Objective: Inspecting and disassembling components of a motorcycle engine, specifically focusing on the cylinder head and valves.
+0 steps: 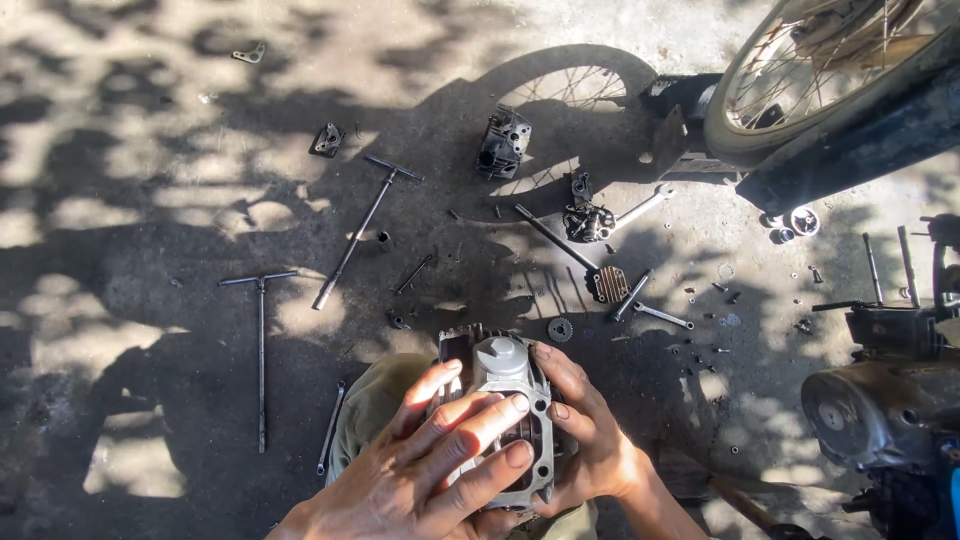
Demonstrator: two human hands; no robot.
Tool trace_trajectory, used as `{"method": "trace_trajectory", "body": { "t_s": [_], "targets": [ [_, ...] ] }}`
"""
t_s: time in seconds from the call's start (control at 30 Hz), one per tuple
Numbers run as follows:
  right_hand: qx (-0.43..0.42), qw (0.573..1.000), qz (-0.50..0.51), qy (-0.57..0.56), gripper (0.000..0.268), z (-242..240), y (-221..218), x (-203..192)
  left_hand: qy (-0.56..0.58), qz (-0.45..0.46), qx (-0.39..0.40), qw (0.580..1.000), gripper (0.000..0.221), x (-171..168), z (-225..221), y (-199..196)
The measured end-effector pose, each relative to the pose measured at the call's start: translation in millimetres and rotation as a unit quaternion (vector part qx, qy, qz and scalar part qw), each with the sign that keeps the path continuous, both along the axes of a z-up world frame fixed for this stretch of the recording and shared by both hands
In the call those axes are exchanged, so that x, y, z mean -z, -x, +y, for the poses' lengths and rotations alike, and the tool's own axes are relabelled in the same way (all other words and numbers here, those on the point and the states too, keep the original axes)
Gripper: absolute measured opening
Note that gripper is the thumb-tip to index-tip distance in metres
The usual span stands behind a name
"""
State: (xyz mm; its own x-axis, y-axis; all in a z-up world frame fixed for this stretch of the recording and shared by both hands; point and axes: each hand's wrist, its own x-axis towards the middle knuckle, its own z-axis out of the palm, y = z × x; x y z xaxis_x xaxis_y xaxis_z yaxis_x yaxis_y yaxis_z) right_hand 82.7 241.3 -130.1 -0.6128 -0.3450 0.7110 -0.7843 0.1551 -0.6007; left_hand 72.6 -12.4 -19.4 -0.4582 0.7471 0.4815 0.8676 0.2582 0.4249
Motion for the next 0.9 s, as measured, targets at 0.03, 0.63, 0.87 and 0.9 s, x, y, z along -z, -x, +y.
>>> {"method": "trace_trajectory", "body": {
  "t_s": [0.03, 0.63, 0.87, 0.9],
  "targets": [
    [0.001, 1.000, 0.005, 0.006, 0.083, -0.6, 1.1, -1.8, 0.009, 0.014, -0.005, 1.000, 0.061, 0.0, 1.1, 0.4],
    [-0.025, 0.994, -0.108, 0.025, 0.076, 19.5, -21.9, -22.2, 0.015, 0.216, -0.213, 0.953, 0.027, 118.1, -0.4, -19.0],
    [-0.085, 0.984, -0.151, 0.052, 0.099, 24.4, 5.5, -43.4, -0.036, 0.093, -0.347, 0.933, 0.013, 73.4, 38.0, -47.7],
    [-0.096, 0.982, -0.158, 0.049, 0.096, 21.8, 9.3, -46.6, -0.097, 0.078, -0.375, 0.919, 0.035, 65.0, 46.5, -48.2]
  ]
}}
